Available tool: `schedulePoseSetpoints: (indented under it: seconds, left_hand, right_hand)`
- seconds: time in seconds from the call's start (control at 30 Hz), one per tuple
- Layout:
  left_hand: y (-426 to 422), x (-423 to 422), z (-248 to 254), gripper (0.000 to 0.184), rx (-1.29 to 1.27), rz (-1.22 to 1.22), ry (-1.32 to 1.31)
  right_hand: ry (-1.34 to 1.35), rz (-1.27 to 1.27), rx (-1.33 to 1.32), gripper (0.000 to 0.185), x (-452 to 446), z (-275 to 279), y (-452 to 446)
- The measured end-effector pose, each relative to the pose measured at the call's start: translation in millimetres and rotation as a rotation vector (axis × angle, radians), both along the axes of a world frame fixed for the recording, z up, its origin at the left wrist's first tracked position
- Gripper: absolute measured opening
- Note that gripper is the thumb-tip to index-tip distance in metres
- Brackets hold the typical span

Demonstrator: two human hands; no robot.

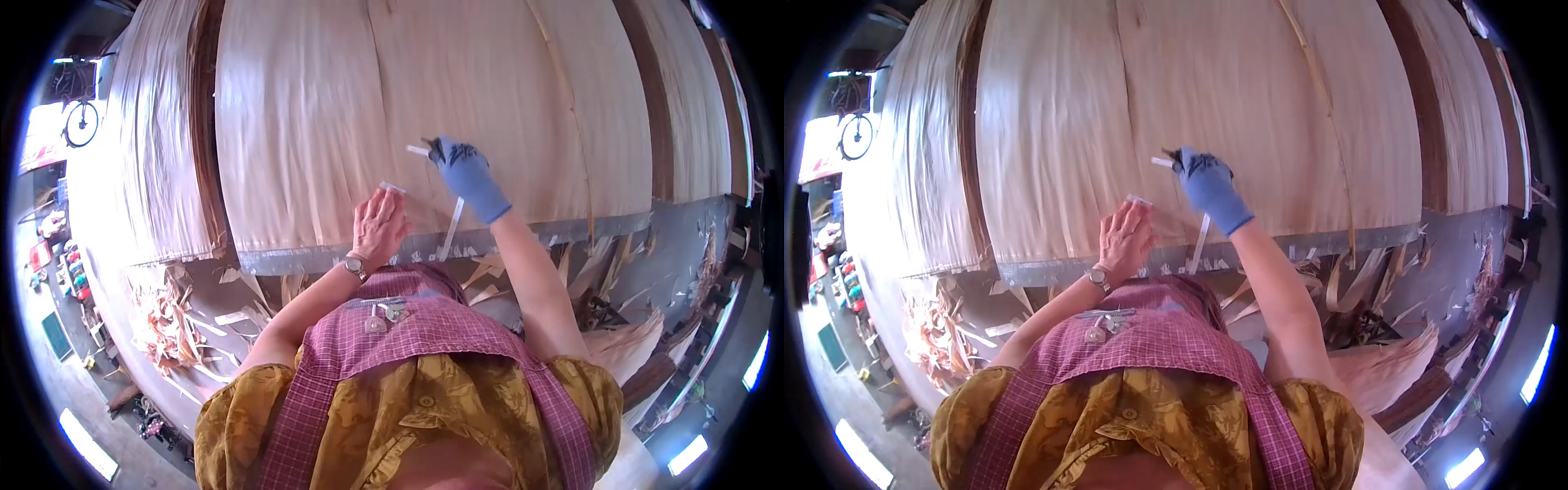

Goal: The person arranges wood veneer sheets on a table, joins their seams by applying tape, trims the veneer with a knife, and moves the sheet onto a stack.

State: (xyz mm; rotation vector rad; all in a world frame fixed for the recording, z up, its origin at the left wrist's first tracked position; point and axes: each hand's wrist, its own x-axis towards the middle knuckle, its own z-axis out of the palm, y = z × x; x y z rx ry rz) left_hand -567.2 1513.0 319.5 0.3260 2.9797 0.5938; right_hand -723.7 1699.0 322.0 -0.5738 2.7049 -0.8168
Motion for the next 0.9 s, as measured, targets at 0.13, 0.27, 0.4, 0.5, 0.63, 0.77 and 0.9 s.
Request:
schedulePoseSetpoints:
  seconds: [0.13,0.27,0.4,0.5,0.63,0.77,0.9]
  left_hand:
    - [-28,-62,16,0.047,0.127,0.084,-0.058]
    - [-44,-150,16,0.049,0.075,0.238,0.151]
    - [-50,-173,-2,0.052,0.009,0.183,0.132]
    - [-49,-170,-4,0.053,0.037,0.141,0.129]
    - [-48,-173,-12,0.057,-0.007,0.099,0.115]
    - [-55,-183,0,0.054,0.004,0.055,0.11]
    - [-82,-242,-2,0.056,0.176,0.048,0.041]
  right_hand:
    - [-0.554,-0.226,-0.483,0.025,-70,6,-46]
    - [-0.703,-0.314,-0.354,0.02,-104,14,-74]
    - [-0.754,-0.367,-0.417,0.018,-107,6,-75]
    - [-0.77,-0.316,-0.415,0.019,-109,3,-72]
    - [-0.144,0.08,0.021,0.023,-119,-14,-72]
    - [0.038,0.092,0.341,0.021,-169,14,-104]
    - [-0.073,-0.065,-0.193,0.035,-274,-8,-135]
